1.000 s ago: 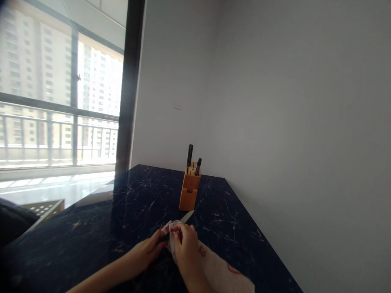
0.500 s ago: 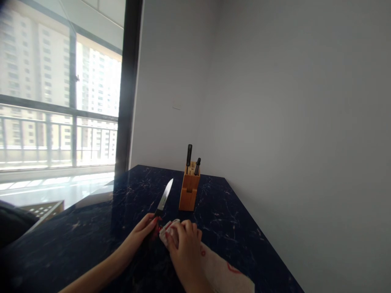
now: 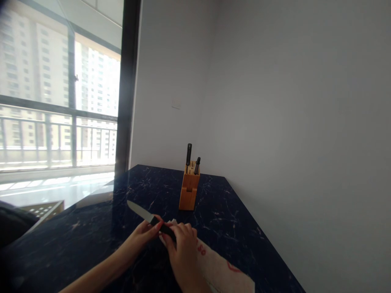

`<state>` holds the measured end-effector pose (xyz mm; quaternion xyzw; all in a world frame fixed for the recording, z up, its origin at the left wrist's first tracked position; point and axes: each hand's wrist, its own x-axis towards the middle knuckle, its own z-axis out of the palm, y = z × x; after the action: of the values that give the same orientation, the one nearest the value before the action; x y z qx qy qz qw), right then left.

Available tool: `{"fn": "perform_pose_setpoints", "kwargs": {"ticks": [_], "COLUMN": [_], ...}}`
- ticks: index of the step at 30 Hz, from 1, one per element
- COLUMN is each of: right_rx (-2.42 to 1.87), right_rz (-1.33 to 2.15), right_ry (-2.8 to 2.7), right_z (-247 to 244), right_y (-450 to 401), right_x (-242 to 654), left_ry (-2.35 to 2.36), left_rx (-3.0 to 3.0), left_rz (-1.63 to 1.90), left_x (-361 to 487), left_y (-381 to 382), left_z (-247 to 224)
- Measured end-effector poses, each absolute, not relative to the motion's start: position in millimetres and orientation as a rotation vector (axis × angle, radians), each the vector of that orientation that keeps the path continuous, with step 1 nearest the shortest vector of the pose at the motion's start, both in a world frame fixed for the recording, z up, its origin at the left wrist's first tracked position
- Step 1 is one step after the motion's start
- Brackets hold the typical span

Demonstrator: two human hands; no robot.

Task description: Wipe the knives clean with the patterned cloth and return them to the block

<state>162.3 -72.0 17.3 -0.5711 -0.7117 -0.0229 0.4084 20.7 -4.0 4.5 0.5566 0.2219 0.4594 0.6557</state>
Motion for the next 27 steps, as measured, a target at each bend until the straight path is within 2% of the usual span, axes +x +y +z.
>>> {"fn": "perform_pose_setpoints", "kwargs": {"ticks": [5,13,21,27], "right_rx": [-1.416,-1.526,-1.657,-1.68], "right_rz": [0.007,-0.105,-0.107,-0.159], "right_ry": [-1.798,-1.513,-1.762,-1.594], "right_z": [16.5,-0.4,-2.8,6.7], "right_y": [-67.5,-58.6,-60.1,-60.7], "right_x": [170.3,177.4,174.1,177.1], "left_ry": [0.859,0.989,1.148,1.107], "left_rx": [1.435,1.538,1.46,1.634], "left_rz": [1.163,1.257,1.403,1.329], "left_x": [11.4,5.0,0.2,7.5], "left_y": [6.7,6.5,12.2,14.5], "left_z": [5.4,11.3,11.4,6.1]}}
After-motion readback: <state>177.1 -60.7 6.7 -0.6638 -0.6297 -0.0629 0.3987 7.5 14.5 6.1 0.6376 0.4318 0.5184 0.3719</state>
